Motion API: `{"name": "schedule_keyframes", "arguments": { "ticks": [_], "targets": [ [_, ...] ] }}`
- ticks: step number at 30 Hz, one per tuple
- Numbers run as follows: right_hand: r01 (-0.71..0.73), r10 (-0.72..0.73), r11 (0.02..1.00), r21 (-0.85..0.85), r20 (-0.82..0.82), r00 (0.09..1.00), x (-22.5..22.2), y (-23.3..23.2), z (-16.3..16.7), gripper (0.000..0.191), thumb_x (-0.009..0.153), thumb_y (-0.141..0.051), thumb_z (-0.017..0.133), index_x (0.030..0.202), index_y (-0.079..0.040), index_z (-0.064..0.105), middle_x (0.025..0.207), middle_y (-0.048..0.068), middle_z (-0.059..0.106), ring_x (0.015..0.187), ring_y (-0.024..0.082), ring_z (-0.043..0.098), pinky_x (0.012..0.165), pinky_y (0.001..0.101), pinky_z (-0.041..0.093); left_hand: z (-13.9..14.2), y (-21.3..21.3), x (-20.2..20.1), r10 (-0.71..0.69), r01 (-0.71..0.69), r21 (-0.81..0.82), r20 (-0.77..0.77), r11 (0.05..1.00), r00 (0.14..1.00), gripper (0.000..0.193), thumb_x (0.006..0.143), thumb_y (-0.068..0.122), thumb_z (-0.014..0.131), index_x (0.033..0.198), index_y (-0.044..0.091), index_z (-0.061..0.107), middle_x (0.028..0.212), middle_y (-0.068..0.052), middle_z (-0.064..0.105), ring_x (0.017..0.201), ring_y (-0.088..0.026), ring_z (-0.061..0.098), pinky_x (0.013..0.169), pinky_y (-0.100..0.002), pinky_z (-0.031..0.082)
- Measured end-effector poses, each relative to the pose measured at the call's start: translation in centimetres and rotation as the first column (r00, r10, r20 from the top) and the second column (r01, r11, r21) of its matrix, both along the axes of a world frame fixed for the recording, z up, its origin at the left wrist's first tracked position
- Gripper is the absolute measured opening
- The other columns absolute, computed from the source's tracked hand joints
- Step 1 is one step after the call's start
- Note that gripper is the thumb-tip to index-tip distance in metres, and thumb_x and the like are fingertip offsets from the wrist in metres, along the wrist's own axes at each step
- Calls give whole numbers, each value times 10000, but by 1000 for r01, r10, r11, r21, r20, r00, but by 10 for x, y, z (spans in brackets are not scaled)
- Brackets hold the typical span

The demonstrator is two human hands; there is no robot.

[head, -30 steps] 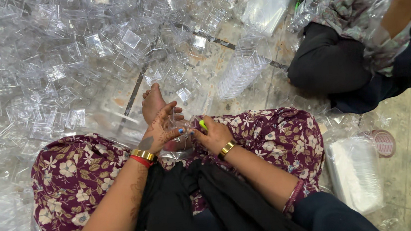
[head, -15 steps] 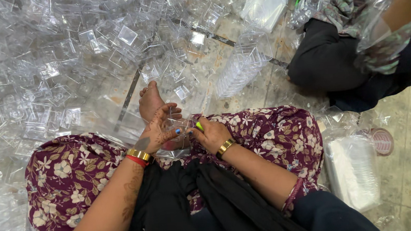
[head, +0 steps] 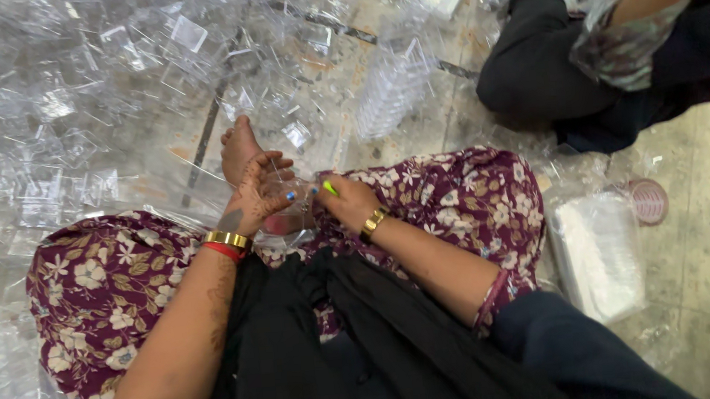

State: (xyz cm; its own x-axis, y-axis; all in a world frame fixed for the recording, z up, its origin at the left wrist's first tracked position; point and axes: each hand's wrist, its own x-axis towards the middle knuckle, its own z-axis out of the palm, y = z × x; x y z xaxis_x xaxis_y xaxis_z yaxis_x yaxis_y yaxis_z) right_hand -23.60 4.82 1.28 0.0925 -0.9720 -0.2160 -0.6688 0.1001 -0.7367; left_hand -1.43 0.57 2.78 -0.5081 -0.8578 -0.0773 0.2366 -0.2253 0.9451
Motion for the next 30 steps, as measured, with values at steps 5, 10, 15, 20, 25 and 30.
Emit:
{"name": "schedule_keyframes", "arguments": {
  "ticks": [5, 10, 15, 20, 25, 30],
  "targets": [
    [85, -380, 858, 506, 515, 768, -5, -6, -6, 254, 982, -400, 633, 1024, -151, 601, 598, -8, 537, 392, 106, 404, 361, 296, 307, 20, 11, 0, -64, 68, 138, -33, 988, 997, 824, 737, 5, 798, 1463, 100, 418, 1497, -108, 522, 1315, -266, 573, 983, -426, 580],
    [122, -448, 859, 497, 615, 649, -7, -4, -8, 230, 1010, -334, 608, 957, -114, 572, 592, 4, 540, 366, 94, 384, 330, 269, 270, 22, 21, -2, -193, 197, 99, -48, 975, 980, 833, 735, -12, 816, 1463, 100, 426, 1447, -124, 559, 1315, -262, 579, 1006, -404, 565],
    [189, -493, 856, 481, 648, 580, -10, -4, -11, 244, 1027, -335, 599, 924, -116, 565, 591, -8, 514, 383, 89, 402, 344, 272, 297, 3, 3, -2, 74, -48, 287, -81, 957, 994, 756, 750, 134, 817, 1427, 84, 486, 1375, -147, 647, 1253, -289, 621, 964, -421, 564],
    [183, -466, 878, 442, 702, 539, -14, -2, -1, 191, 1008, -281, 622, 925, -128, 545, 592, -15, 493, 391, 78, 378, 348, 266, 280, 10, -7, -7, 404, -414, 28, 170, 910, 899, 872, 660, 60, 849, 1415, 192, 435, 1163, -88, 633, 1004, -258, 557, 915, -471, 549],
    [142, -398, 911, 388, 733, 552, -10, 1, 7, 157, 1021, -245, 618, 936, -126, 561, 607, -42, 480, 439, 51, 367, 374, 242, 268, 48, -8, -27, 551, -107, -607, 614, 787, 565, 694, 542, 198, 934, 1152, 183, 601, 1249, -125, 532, 1187, -348, 554, 981, -433, 509],
    [136, -343, 938, 318, 803, 487, -11, 3, 6, 144, 1037, -214, 639, 952, -114, 580, 627, -65, 446, 477, 36, 357, 404, 230, 253, 48, -31, -59, 272, 75, -379, 776, 922, 569, 702, 664, 247, 918, 1286, 195, 595, 1221, -96, 640, 1222, -323, 611, 1070, -390, 451]
  ]
}}
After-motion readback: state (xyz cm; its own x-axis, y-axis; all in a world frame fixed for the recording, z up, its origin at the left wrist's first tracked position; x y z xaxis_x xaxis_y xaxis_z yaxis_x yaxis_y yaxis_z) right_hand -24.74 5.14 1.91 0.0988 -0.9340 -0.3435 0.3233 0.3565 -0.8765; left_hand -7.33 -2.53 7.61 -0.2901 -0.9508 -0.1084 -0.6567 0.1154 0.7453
